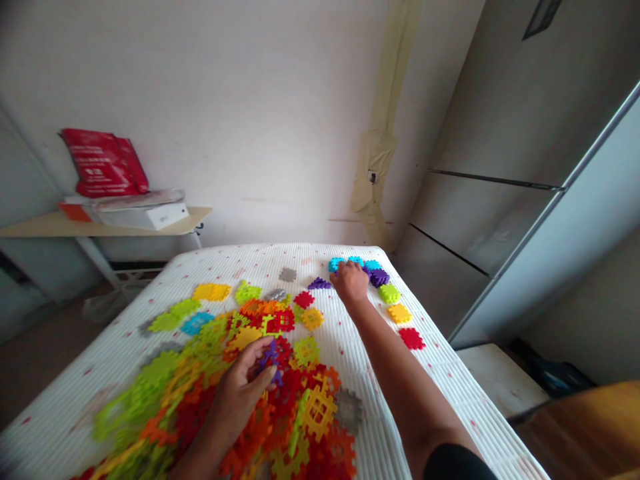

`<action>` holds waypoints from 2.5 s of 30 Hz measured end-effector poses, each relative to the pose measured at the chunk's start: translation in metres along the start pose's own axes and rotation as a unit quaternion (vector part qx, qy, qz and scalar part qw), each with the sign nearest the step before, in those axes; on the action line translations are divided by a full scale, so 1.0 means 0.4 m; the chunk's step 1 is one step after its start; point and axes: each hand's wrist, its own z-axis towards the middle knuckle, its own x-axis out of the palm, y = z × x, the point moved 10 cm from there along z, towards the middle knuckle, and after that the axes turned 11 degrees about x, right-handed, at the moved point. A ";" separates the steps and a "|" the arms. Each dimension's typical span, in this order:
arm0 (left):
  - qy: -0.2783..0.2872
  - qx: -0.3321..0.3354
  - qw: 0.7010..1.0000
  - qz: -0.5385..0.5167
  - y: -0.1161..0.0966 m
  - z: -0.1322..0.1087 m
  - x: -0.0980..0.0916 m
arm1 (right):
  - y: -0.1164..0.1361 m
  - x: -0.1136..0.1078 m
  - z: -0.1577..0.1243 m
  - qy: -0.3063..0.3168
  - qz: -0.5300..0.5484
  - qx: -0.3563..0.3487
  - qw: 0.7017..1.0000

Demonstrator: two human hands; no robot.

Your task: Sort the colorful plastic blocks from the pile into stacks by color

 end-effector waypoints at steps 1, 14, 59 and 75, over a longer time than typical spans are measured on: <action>-0.001 -0.003 1.000 -0.003 0.001 -0.001 -0.001 | 0.018 -0.015 -0.029 -0.009 0.034 -0.040 0.999; 0.000 0.034 0.999 -0.016 -0.006 0.002 0.005 | 0.133 -0.058 -0.371 0.080 0.382 -0.345 0.854; -0.054 0.072 0.994 -0.064 -0.042 -0.003 -0.017 | 0.172 -0.071 -0.421 0.112 0.259 -0.455 0.845; -0.026 0.058 0.997 -0.046 -0.041 -0.002 -0.001 | 0.199 -0.085 -0.451 0.112 0.205 -0.471 0.850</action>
